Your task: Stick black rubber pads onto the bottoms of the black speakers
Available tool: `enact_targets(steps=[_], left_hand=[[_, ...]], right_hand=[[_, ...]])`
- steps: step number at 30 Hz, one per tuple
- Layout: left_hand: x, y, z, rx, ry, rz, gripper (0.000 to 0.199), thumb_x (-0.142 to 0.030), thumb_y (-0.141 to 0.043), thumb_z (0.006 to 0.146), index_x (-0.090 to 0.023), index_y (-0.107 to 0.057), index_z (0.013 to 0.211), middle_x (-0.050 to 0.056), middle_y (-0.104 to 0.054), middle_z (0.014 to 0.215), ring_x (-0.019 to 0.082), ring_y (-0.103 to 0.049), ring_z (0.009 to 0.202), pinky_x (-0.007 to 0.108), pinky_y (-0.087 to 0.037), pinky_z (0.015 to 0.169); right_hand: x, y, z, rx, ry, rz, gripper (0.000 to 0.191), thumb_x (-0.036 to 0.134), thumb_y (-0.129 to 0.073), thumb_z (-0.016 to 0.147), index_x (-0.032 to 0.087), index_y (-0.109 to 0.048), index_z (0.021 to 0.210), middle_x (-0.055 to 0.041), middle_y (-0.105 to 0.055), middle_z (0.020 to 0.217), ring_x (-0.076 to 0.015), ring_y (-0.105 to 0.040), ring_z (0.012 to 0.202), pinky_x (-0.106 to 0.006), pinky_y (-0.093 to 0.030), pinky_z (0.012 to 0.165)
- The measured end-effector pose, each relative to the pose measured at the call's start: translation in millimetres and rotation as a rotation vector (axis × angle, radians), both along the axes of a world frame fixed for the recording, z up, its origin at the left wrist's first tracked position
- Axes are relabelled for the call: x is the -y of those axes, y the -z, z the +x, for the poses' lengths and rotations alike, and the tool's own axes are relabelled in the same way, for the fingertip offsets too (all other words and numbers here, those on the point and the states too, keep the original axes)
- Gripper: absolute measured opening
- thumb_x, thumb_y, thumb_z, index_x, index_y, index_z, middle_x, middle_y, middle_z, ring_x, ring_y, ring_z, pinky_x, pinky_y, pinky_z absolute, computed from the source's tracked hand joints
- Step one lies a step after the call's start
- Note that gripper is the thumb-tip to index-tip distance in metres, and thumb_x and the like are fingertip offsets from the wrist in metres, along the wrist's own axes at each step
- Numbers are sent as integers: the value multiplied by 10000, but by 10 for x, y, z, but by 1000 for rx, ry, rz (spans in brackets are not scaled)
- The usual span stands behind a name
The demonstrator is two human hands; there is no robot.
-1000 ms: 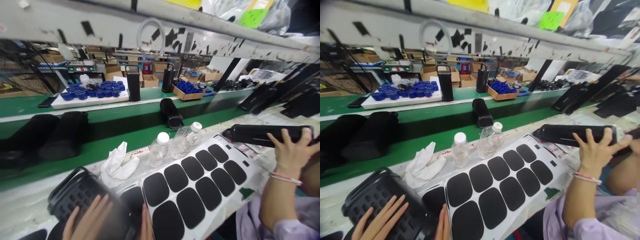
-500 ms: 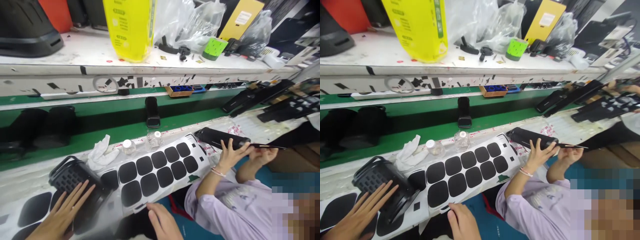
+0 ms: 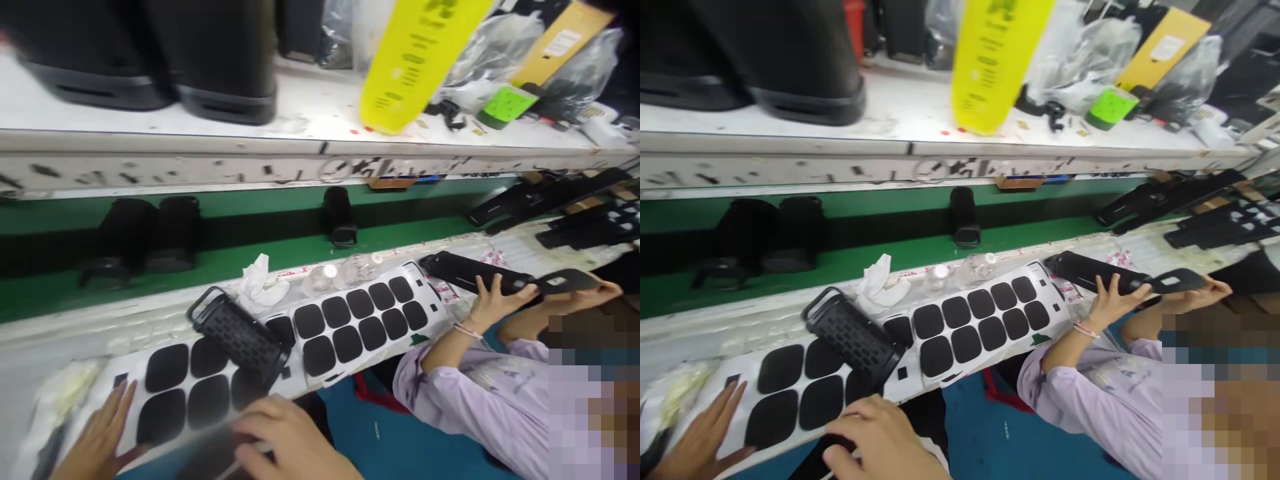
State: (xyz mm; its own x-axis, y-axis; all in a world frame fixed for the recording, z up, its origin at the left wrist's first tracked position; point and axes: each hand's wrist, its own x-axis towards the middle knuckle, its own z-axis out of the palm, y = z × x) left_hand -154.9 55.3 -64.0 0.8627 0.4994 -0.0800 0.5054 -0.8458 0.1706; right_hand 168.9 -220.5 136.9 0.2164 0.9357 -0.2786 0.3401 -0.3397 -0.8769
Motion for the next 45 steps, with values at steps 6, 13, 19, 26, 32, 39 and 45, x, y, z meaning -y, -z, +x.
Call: enact_targets(steps=[6,13,19,26,32,39,45], left_hand=[[-73,408,185,-3,-118,-9,1159,-579,-615,712,14,-56,1537,296,-161,1587,456,-130,1483,647,-295,1117],[-18,567,217,-93,-181,-46,1223,-673,-655,704,4,-65,1534,253,-63,1614,419,-77,1502,628,-190,1159],[-2,493,267,-100,-181,-73,1237,-695,-659,708,11,-47,1519,257,-78,1611,427,-72,1497,631,-155,1157],[24,449,312,-113,-209,-59,1236,-521,-793,629,18,-123,1517,241,-72,1612,396,-111,1498,598,-111,1179],[59,435,359,-121,-254,-29,1227,-541,-819,596,14,-216,1508,233,-103,1614,374,-72,1506,578,-50,1196],[67,392,398,-113,-283,-38,1191,-565,-757,641,17,-196,1515,203,-80,1623,352,-56,1513,574,-21,1201],[-11,366,382,-86,-272,-139,1215,-537,-794,596,36,-227,1504,245,-152,1602,399,-105,1497,629,-123,1172]], right_hand=[[-1448,1017,-1041,196,-73,-230,610,290,-589,932,122,-406,1489,-168,-472,1466,-332,-466,1353,-427,-438,1120],[-2340,1605,-1451,505,333,-536,424,188,-543,981,95,-480,1390,-180,-511,1385,-312,-498,1299,-513,-469,1055],[-2472,1647,-1435,572,363,-596,317,238,-703,894,132,-612,1178,-94,-591,1249,-254,-566,1190,-431,-545,951],[-2543,1680,-1652,654,406,-643,424,74,-551,952,131,-494,1369,-147,-530,1366,-269,-566,1223,-407,-588,910],[-2427,1705,-1629,683,322,-588,375,92,-533,964,124,-514,1338,-145,-508,1393,-276,-537,1265,-396,-584,919],[-2103,1721,-1700,615,64,-437,810,63,-832,677,115,-468,1399,-234,-374,1518,-387,-351,1420,-521,-447,1098],[-2145,1769,-1595,658,151,-407,290,142,-537,976,146,-573,1264,-142,-467,1447,-315,-478,1328,-469,-559,957]])
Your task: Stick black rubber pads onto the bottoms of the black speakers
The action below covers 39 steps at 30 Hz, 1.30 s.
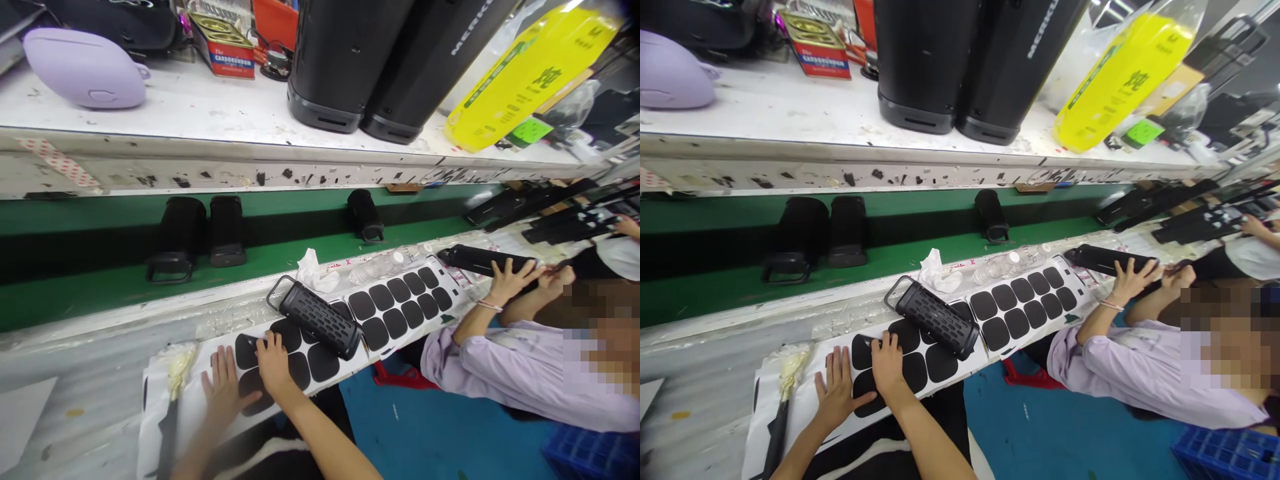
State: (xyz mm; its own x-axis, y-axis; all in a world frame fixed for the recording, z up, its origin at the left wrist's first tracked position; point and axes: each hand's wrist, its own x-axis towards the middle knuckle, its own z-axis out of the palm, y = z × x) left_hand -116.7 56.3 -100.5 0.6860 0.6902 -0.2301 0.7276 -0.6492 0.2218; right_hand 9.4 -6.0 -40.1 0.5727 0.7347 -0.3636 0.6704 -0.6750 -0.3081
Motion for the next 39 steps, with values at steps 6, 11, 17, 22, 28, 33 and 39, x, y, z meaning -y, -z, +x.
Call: enact_targets(steps=[6,11,17,22,28,33,39], left_hand=[[-53,-77,-5,94,-22,-62,1174,-532,-726,666,-34,-112,1534,259,-177,1590,383,-110,1495,631,-152,1162],[-35,-111,125,154,-140,-85,1096,-593,-610,770,-122,13,1539,267,-193,1562,407,-189,1459,696,-188,1112],[17,-59,206,184,-208,-84,1002,-509,-629,768,-146,-100,1538,229,-160,1590,408,-147,1467,730,-138,1110],[46,-64,202,191,-219,-79,1042,-539,-667,741,-144,-127,1539,214,-176,1597,380,-133,1483,714,-120,1131],[7,-54,153,149,-193,-58,908,-408,-601,822,-85,-142,1536,242,-171,1597,396,-138,1486,713,-134,1134],[126,-443,390,157,-158,19,1102,-480,-741,747,1,-118,1518,386,-218,1513,535,-213,1421,782,-261,1017],[768,-1070,1570,229,601,23,1311,-298,-942,534,-242,-136,1566,173,-142,1632,349,-74,1519,590,-57,1214]], right_hand=[[-3,-19,81,-13,63,105,208,184,-590,962,142,-610,1165,-83,-604,1229,-240,-570,1192,-396,-573,906],[-49,23,120,-27,132,140,178,224,-560,985,148,-624,1132,-70,-634,1116,-226,-598,1116,-439,-538,939],[296,105,7,-192,16,349,195,66,-580,919,136,-639,1091,-84,-603,1223,-264,-486,1307,-487,-472,1059],[576,44,-25,-352,79,577,197,29,-537,893,166,-645,984,-105,-537,1239,-209,-584,1202,-343,-503,1038],[859,-517,126,-389,334,802,112,184,-524,935,190,-631,903,-102,-512,1147,-211,-610,1081,-343,-542,934],[1488,-1222,624,-284,567,998,121,305,-507,988,248,-613,1001,-75,-459,1268,-190,-545,1168,-322,-541,928],[2317,-1427,1228,-82,948,1120,206,408,-627,925,278,-661,1080,-55,-451,1386,-204,-577,1117,-319,-564,863]])
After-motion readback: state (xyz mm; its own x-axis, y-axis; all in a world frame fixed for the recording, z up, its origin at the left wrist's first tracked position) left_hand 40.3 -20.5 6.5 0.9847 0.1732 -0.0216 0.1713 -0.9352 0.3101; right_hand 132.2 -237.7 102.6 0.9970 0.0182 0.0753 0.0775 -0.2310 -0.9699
